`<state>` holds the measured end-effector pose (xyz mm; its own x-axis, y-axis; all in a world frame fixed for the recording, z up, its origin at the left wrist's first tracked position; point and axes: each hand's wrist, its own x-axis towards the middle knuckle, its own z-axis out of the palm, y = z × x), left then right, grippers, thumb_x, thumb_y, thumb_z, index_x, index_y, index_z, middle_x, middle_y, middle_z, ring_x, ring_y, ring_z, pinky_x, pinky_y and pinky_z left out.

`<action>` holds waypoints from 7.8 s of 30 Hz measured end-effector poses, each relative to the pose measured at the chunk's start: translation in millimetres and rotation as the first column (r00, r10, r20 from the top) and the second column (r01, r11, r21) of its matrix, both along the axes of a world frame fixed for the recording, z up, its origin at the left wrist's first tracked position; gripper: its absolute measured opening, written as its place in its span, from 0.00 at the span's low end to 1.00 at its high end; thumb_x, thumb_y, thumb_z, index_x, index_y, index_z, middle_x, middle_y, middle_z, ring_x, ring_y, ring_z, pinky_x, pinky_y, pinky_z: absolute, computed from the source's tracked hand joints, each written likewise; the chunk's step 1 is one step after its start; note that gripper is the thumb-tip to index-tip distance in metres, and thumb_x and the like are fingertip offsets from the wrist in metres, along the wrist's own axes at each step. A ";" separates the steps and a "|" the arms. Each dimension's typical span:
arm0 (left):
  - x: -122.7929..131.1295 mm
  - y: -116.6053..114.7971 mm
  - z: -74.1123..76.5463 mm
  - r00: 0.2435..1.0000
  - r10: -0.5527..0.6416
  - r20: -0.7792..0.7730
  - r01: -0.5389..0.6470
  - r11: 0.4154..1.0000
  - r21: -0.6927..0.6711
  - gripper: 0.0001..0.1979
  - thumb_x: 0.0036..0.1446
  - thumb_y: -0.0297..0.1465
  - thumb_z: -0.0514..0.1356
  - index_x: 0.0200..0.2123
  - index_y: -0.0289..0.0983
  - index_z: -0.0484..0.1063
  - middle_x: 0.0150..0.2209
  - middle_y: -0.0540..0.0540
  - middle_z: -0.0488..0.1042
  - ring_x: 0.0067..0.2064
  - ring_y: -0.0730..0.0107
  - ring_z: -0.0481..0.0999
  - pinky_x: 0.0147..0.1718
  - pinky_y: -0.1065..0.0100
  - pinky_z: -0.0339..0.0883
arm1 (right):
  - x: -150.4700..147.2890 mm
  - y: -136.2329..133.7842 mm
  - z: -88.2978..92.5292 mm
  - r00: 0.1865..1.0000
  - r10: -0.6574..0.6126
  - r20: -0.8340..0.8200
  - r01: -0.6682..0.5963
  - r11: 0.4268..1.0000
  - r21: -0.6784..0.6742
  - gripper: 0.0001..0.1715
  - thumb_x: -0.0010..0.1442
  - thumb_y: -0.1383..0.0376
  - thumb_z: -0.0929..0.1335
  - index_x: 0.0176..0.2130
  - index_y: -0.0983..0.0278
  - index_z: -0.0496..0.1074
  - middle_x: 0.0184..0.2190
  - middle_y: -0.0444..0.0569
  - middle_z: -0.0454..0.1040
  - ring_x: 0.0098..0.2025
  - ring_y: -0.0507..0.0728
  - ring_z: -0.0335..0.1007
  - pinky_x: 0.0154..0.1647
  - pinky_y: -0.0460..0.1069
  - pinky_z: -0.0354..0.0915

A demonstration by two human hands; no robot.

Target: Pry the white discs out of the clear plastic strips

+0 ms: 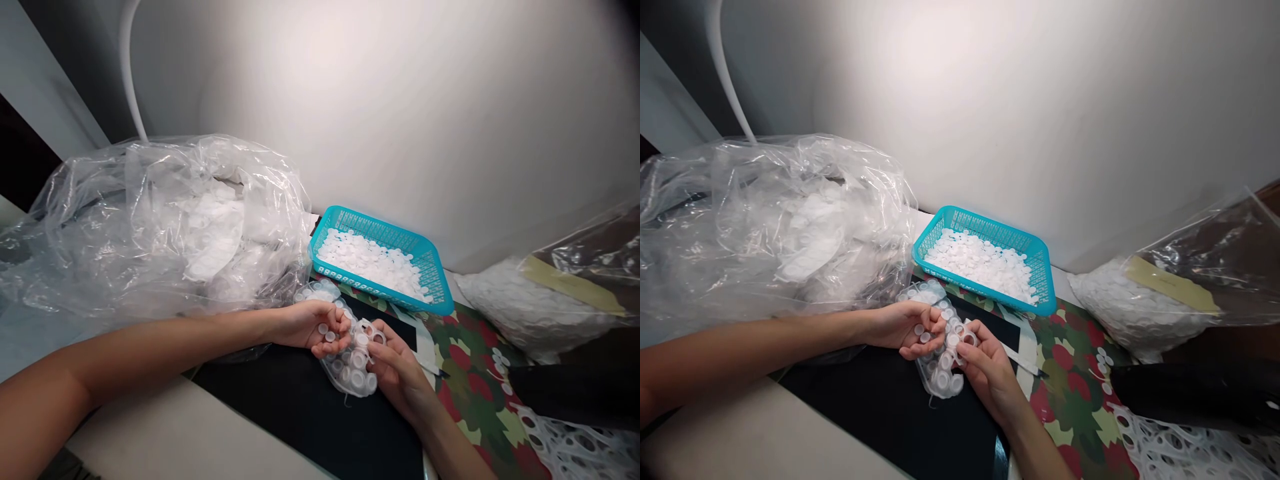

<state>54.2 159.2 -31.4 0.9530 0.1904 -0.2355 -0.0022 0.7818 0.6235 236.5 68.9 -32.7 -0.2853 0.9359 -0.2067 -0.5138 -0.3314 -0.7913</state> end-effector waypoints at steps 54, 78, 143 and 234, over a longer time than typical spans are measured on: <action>-4.1 0.8 4.5 1.000 0.019 0.015 -0.020 0.994 0.112 0.04 0.42 0.27 0.52 0.26 0.35 0.63 0.21 0.46 0.69 0.15 0.78 0.55 0.10 0.79 0.45 | 16.5 4.4 -2.9 0.976 -0.191 -0.105 0.175 0.973 -0.148 0.12 0.46 0.69 0.72 0.32 0.59 0.68 0.27 0.40 0.69 0.29 0.52 0.65 0.33 0.48 0.63; -5.6 -19.7 17.8 0.976 0.099 -0.193 0.061 0.729 0.681 0.15 0.57 0.42 0.59 0.30 0.34 0.69 0.15 0.59 0.53 0.16 0.82 0.52 0.13 0.78 0.48 | 8.8 1.5 0.9 0.998 0.023 0.065 -0.029 0.996 0.083 0.13 0.53 0.70 0.74 0.38 0.59 0.70 0.40 0.42 0.68 0.44 0.51 0.67 0.44 0.45 0.66; -7.2 -17.6 11.7 0.976 0.205 -0.071 -0.078 0.638 0.766 0.15 0.53 0.39 0.63 0.34 0.32 0.74 0.17 0.59 0.50 0.20 0.81 0.49 0.20 0.74 0.43 | 3.8 -4.3 -8.2 0.916 -0.022 0.400 -0.095 0.958 0.270 0.08 0.58 0.60 0.70 0.34 0.62 0.70 0.28 0.42 0.65 0.21 0.47 0.57 0.21 0.44 0.54; -3.0 -24.1 12.0 0.967 0.249 -0.057 -0.118 0.634 0.764 0.18 0.58 0.40 0.57 0.22 0.35 0.59 0.21 0.55 0.58 0.23 0.80 0.56 0.22 0.74 0.49 | -3.7 -12.1 -6.3 0.846 -0.291 0.446 0.140 0.930 0.341 0.15 0.55 0.61 0.72 0.34 0.58 0.61 0.27 0.40 0.68 0.28 0.49 0.65 0.29 0.42 0.62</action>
<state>51.3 135.1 -19.4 0.8458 0.5301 -0.0602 0.0468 0.0388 0.9982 232.8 56.7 -39.1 -0.0045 0.9998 0.0207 -0.0746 0.0203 -0.9970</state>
